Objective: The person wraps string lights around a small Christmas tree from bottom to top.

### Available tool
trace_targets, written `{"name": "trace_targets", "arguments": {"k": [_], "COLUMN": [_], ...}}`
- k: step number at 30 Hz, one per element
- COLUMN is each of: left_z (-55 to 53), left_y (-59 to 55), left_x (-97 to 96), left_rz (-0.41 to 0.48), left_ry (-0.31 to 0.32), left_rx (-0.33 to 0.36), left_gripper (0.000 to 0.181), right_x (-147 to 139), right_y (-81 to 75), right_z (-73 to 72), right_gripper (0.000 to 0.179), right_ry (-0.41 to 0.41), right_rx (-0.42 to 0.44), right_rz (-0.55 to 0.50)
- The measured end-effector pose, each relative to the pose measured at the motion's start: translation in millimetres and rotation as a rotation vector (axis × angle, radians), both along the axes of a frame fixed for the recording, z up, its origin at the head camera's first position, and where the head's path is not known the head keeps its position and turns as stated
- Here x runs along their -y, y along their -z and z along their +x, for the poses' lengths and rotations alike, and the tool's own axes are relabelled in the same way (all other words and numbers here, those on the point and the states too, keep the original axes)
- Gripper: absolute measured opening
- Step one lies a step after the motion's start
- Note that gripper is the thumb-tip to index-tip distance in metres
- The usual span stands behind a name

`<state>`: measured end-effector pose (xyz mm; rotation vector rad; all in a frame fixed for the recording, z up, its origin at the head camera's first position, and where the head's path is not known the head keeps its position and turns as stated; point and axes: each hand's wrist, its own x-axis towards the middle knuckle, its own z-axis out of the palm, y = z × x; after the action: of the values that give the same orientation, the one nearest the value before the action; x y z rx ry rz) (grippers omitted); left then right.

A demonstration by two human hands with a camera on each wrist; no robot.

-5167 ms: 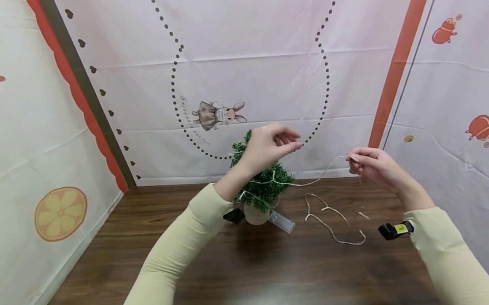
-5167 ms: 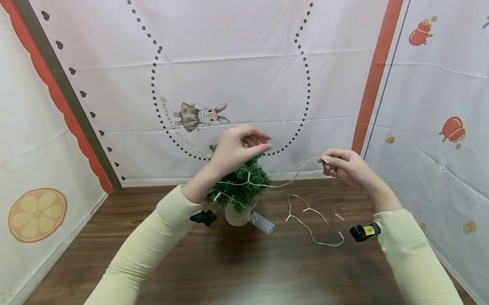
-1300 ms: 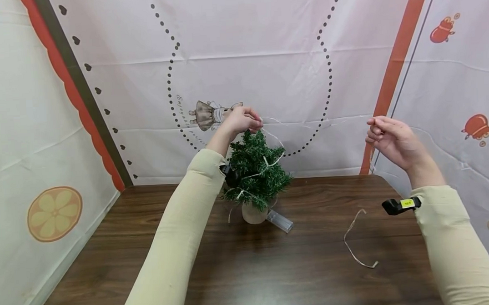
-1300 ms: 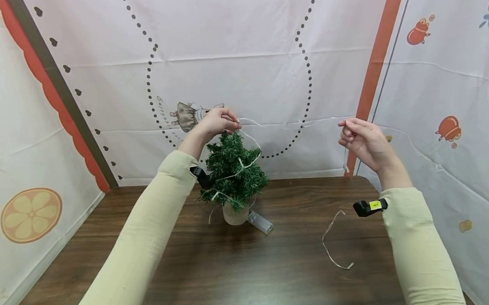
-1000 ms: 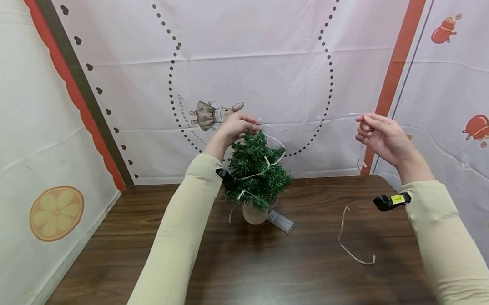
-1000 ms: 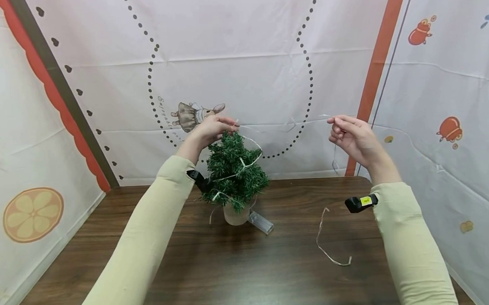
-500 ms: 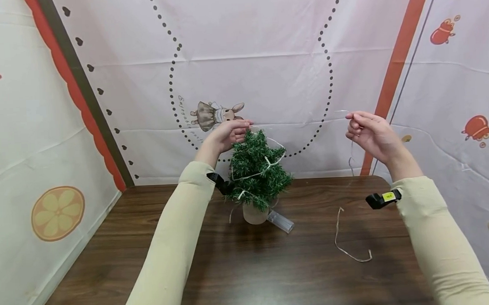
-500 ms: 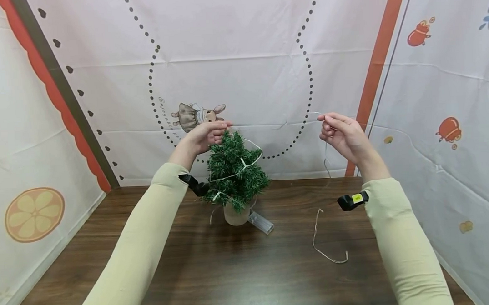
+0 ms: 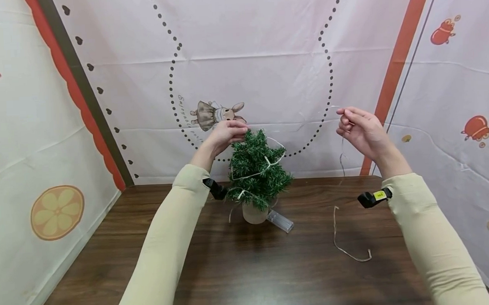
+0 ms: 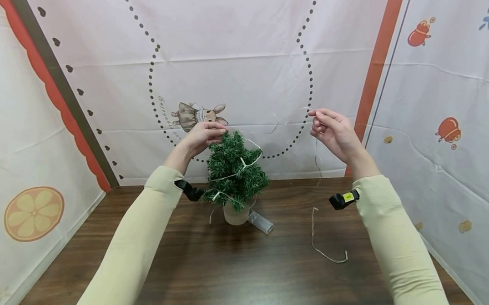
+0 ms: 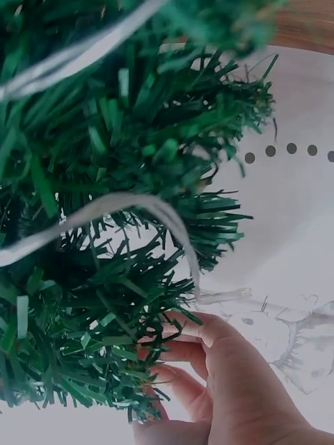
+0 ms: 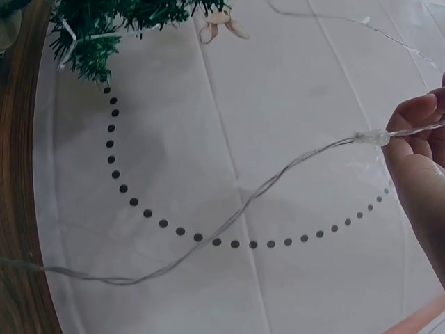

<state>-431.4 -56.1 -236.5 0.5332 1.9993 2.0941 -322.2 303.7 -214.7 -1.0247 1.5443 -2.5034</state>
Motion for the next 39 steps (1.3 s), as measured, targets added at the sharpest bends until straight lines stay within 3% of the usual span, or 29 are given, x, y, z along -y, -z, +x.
{"name": "trace_targets", "arguments": {"k": [4,7,17,26,31,35,39], "left_z": [3.4,5.3,9.9,17.7,22.6,27.7,32.8], "left_y": [4.0,7.7,22.5,37.4,39.4,40.3,42.2], "left_x": [5.0,9.8,32.4,56.7,63.7,69.0,71.5], "left_rz": [0.116,0.193,0.217,0.101,0.000,-0.109,-0.147], "left_ry": [0.043,0.074,0.141,0.157,0.138,0.109,0.129], "left_rx": [-0.016,-0.064,-0.272,-0.353,-0.419,-0.447,-0.468], "left_gripper": [0.011,0.012,0.016,0.016,0.011,0.008,0.011], "right_x": [7,13,31,40,41,41,38], "right_y": [-0.8,-1.2,-0.2,7.0,12.6,19.8,28.4], "right_z": [1.0,1.9,9.6,17.8,23.1,25.8,28.0], "right_gripper": [0.021,0.021,0.021,0.025,0.025,0.028,0.030], "right_ry": [0.005,0.017,-0.038,-0.060,-0.045,-0.076,-0.099], "right_rx": [-0.009,-0.022,-0.073,-0.131,-0.151,-0.172,-0.190], "right_rz": [-0.009,0.005,0.087,0.241,0.304,0.344,0.384]}}
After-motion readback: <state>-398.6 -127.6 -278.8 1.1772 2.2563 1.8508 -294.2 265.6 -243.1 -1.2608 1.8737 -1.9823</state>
